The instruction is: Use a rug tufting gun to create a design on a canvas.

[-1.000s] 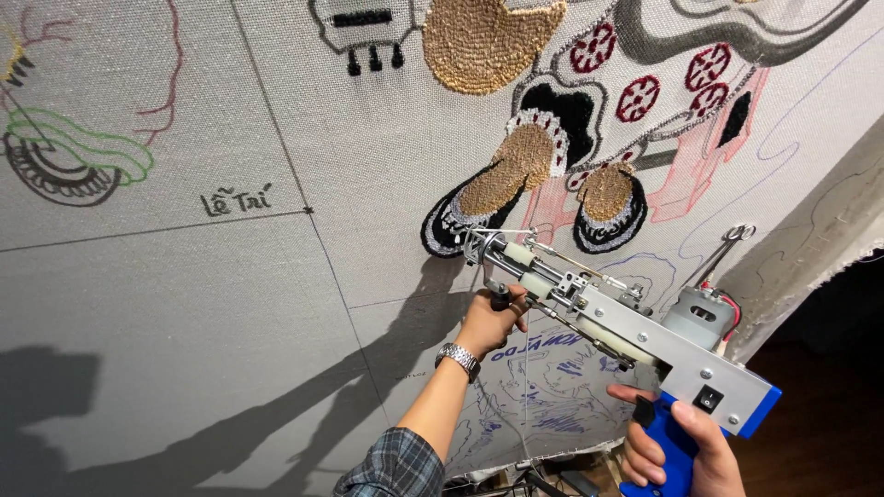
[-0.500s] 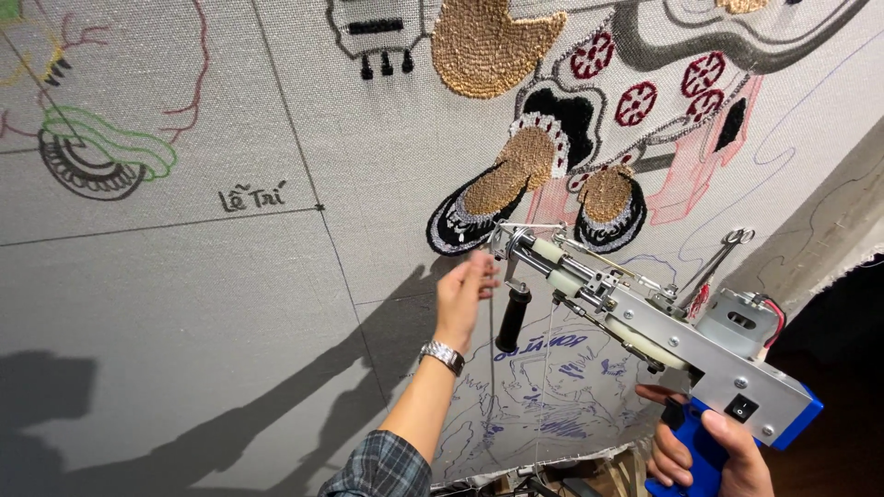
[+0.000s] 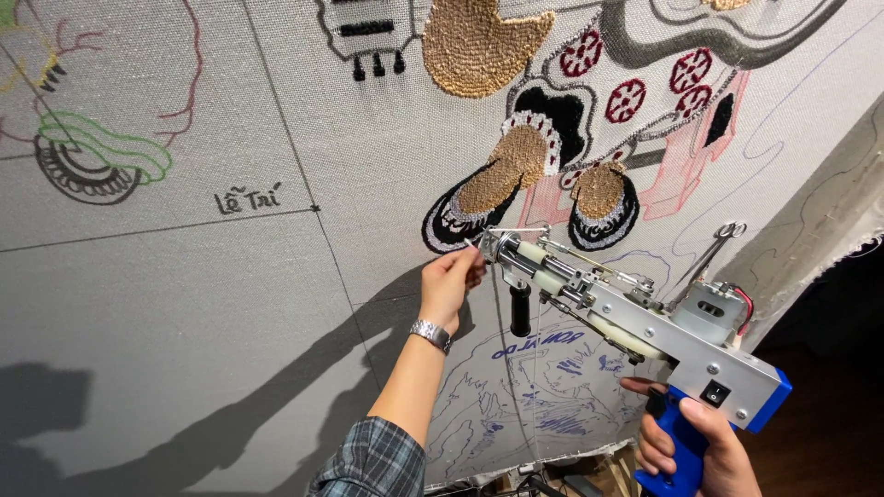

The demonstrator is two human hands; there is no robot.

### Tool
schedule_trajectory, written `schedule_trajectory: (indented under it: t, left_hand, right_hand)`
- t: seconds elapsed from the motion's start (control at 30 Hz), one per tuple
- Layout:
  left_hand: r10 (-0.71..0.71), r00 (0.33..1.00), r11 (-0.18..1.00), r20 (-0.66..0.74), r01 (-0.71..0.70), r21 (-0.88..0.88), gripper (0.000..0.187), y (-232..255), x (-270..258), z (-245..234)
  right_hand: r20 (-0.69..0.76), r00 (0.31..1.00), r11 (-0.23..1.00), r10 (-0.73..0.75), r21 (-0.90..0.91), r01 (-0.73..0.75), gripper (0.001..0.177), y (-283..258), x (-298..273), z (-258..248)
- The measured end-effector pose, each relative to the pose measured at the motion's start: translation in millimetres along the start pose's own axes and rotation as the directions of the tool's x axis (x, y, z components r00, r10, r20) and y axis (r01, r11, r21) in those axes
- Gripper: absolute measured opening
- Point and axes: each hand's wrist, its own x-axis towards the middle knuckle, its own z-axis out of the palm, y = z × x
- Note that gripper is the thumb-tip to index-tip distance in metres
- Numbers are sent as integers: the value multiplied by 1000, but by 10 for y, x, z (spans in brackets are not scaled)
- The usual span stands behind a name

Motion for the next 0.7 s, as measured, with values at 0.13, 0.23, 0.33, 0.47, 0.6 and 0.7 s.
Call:
schedule_trajectory:
  t: [0.13,0.23,0.33,0.47,0.6,0.7]
  left_hand:
    - [5,990,868,144,-76,491,28,-351,-30,-282]
    - [-64,947,796,315,-142,588,51,-433,-119,-328]
    - [-174,896,778,409,-130,615,78,-692,-85,-390]
    - [-173,898,829,406,-90,552,89,-555,-293,-64]
    - [-133,949,852,285,-38,523,82,-573,-364,77]
    - [-126,969,879,213,10,476,75,-764,-271,47]
  right_hand:
    - [-29,1000,1000,8,-3,-8,76,32,-28,78]
    - [-22,999,1000,29,-6,-29,76,50,-23,149]
    - [-3,999,999,47,15,-46,76,50,-40,272]
    - [9,998,998,65,14,-65,77,55,-22,347]
    - [-30,997,998,65,-19,-66,78,72,-8,389]
    - [-32,997,998,64,-26,-65,78,63,-10,416]
